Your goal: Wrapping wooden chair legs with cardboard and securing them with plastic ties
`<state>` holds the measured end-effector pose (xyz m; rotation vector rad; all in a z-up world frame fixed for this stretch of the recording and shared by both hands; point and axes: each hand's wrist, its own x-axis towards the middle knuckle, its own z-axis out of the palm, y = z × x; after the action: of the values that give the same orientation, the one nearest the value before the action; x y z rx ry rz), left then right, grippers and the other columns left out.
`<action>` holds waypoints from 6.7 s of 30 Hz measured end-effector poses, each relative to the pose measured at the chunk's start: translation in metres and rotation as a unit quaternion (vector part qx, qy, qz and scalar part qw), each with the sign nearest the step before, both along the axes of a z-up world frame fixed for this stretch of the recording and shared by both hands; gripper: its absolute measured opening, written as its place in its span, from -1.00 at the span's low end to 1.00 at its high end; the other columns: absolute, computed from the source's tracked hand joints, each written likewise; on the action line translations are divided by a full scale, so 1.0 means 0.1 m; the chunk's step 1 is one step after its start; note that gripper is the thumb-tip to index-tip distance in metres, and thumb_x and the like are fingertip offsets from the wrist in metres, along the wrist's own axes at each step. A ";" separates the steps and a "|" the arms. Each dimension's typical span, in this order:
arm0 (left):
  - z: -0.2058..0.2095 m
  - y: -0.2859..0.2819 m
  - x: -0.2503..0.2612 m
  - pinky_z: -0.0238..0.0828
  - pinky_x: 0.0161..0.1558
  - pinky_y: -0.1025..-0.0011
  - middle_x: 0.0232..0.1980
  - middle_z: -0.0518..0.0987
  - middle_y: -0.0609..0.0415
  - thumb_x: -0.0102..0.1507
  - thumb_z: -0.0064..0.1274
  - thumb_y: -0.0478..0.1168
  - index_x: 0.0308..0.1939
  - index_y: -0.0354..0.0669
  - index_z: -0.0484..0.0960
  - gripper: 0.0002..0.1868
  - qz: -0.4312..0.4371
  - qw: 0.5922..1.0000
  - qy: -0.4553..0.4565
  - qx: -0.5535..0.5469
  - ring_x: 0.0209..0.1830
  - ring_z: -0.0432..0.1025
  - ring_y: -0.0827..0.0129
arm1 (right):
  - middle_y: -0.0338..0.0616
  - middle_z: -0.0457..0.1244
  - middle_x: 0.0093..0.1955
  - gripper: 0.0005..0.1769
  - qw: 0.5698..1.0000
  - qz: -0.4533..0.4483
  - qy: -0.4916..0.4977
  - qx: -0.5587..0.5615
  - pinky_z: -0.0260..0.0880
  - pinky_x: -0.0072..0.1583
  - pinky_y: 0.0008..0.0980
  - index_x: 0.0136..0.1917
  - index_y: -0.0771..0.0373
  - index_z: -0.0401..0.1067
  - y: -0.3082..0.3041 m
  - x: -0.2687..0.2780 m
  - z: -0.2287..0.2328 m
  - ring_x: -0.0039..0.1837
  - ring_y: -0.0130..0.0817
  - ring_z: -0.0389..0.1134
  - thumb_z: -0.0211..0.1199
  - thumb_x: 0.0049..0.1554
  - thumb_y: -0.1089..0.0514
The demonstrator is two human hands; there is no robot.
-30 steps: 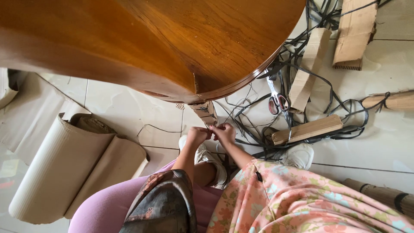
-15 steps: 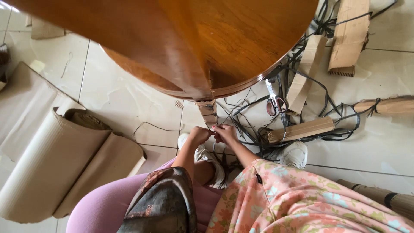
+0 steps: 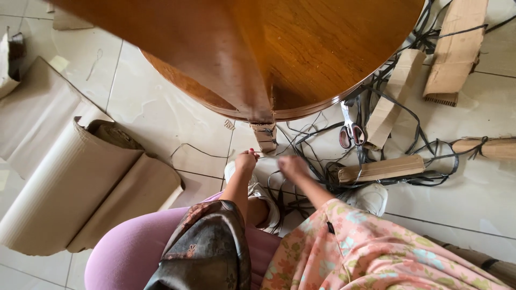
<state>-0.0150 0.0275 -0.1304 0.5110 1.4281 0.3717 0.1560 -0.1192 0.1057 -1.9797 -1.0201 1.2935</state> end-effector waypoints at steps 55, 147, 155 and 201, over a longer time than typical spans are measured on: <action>1.36 -0.63 0.72 0.60 -0.09 0.55 -0.22 0.60 0.00 0.17 0.39 -0.27 -0.15 -0.30 0.70 -0.75 0.023 0.999 -0.023 0.027 -0.29 0.57 0.42 | 0.16 0.33 -0.47 -0.79 0.971 0.151 0.079 -0.169 0.49 -0.20 -0.23 -0.25 0.38 0.52 0.43 0.74 -0.39 -0.39 -0.09 0.43 0.25 0.05 0.15; 1.46 -0.61 0.51 0.47 0.03 0.43 -0.45 0.47 0.43 0.14 0.18 -0.35 -0.18 0.17 0.65 -0.74 -0.099 0.995 -0.014 -0.004 -0.48 0.32 0.70 | 0.21 0.39 -0.23 -0.62 0.946 -0.122 0.291 -0.074 0.61 -0.19 -0.22 0.08 0.57 0.47 0.23 0.54 -0.80 -0.29 -0.16 0.49 0.43 0.02 0.34; 1.48 -0.63 0.54 0.41 0.06 0.43 -0.45 0.49 0.41 0.23 0.28 -0.15 -0.16 0.15 0.62 -0.84 -0.095 0.995 -0.018 -0.005 -0.46 0.32 0.72 | 0.15 0.42 -0.21 -0.68 0.964 -0.132 0.229 0.022 0.60 -0.18 -0.29 -0.04 0.43 0.54 0.24 0.55 -0.57 -0.25 -0.16 0.51 0.54 0.01 0.21; 0.75 -0.94 0.25 0.53 0.06 0.22 0.06 0.57 0.28 0.20 0.12 0.04 -0.25 0.52 0.75 -0.88 -0.551 0.753 0.296 0.204 0.13 0.51 0.17 | 0.01 0.44 -0.16 -0.74 0.997 -0.063 -0.010 -0.046 0.51 0.07 -0.11 -0.10 0.12 0.64 -0.21 1.06 -0.72 -0.02 -0.04 0.50 0.35 -0.05 0.02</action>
<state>0.0097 -0.0664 -0.0549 1.8359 1.3584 -0.5141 0.2620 -0.1406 0.0341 -2.0935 -0.8446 1.2756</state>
